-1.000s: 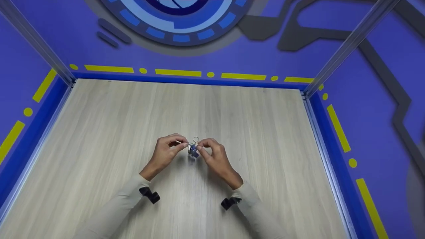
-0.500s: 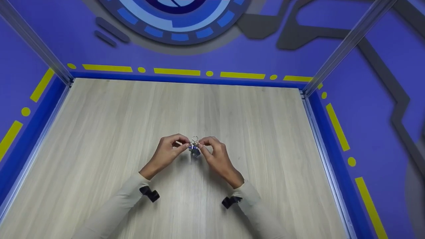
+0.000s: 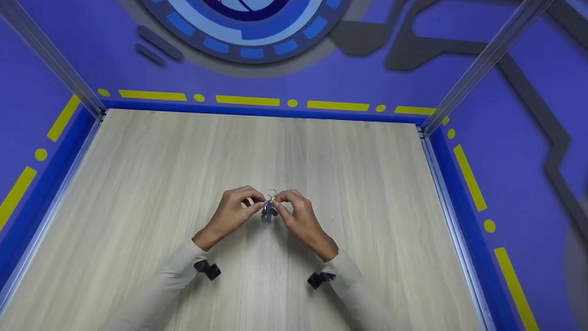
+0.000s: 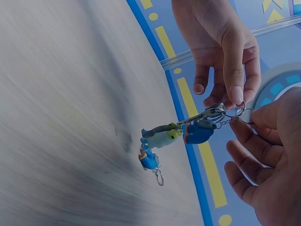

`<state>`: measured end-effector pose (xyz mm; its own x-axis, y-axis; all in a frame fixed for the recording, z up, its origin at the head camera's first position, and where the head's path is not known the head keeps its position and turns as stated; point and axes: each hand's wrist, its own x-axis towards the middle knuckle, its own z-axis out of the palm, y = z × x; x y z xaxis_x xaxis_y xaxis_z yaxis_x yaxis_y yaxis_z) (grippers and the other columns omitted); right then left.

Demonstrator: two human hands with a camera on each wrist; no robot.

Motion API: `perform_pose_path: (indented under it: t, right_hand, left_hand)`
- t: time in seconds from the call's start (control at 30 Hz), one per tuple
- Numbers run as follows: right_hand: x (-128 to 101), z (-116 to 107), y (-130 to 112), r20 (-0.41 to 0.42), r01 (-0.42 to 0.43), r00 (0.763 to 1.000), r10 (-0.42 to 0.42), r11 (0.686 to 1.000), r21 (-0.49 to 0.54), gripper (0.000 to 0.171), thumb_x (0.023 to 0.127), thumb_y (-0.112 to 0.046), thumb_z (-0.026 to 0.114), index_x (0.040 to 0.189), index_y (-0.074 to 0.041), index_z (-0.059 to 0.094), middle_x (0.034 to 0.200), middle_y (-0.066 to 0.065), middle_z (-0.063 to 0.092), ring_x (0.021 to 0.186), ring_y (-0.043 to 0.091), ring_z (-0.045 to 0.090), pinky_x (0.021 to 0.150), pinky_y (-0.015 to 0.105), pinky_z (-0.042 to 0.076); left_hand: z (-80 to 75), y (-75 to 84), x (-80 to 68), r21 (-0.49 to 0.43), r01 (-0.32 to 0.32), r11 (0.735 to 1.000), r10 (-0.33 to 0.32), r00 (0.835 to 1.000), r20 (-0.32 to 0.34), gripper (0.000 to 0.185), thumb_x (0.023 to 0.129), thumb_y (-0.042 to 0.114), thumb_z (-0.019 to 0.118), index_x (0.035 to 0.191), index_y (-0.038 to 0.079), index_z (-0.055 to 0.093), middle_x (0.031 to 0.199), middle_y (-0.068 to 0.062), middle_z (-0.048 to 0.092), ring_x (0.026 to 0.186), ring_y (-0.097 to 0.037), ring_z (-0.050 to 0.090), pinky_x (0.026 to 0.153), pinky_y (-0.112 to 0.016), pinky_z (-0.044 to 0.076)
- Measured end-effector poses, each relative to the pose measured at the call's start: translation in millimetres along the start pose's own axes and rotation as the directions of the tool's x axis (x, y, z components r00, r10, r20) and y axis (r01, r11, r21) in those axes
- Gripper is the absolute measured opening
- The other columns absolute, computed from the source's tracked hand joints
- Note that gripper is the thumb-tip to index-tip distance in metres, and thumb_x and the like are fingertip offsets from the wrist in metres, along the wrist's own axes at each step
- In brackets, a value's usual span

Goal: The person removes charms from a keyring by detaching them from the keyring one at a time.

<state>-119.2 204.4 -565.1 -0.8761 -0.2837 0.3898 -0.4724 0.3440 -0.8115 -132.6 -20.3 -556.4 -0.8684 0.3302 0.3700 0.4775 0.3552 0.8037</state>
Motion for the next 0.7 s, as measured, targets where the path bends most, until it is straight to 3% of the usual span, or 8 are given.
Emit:
perform_pose_path:
  t: [0.17, 0.43, 0.7]
  right_hand:
    - [-1.1, -1.0, -0.1, 0.011, -0.003, 1.0, 0.003, 1.0, -0.018, 0.005, 0.101, 0.002, 0.076, 0.103, -0.001, 0.075, 0.115, 0.012, 0.079, 0.114, 0.034, 0.075, 0.104, 0.031, 0.055]
    - [-0.7, -2.2, -1.3, 0.022, -0.019, 1.0, 0.02, 0.999, -0.028, 0.005, 0.102, 0.0, 0.076, 0.105, -0.003, 0.076, 0.116, 0.016, 0.079, 0.116, 0.033, 0.074, 0.106, 0.036, 0.054]
    - [-1.2, -2.4, -1.2, 0.016, -0.026, 1.0, 0.026, 1.0, -0.012, 0.003, 0.102, 0.0, 0.076, 0.104, -0.002, 0.076, 0.116, 0.016, 0.078, 0.116, 0.034, 0.074, 0.105, 0.032, 0.054]
  left_hand:
    - [-1.5, -1.6, -0.8, -0.015, -0.012, 1.0, 0.012, 1.0, 0.001, 0.007, 0.095, 0.002, 0.085, 0.095, 0.009, 0.083, 0.092, 0.0, 0.078, 0.086, -0.014, 0.072, 0.072, -0.043, 0.062]
    - [-2.6, -1.2, -2.5, -0.058, 0.025, 0.998, -0.026, 1.0, -0.008, 0.008, 0.095, 0.004, 0.086, 0.094, 0.011, 0.084, 0.092, 0.003, 0.079, 0.083, -0.009, 0.069, 0.071, -0.028, 0.058]
    - [-1.8, -1.9, -3.4, -0.106, 0.047, 0.993, -0.05, 0.998, -0.025, 0.007, 0.095, 0.003, 0.086, 0.093, 0.01, 0.083, 0.09, 0.004, 0.078, 0.081, -0.007, 0.066, 0.071, -0.037, 0.058]
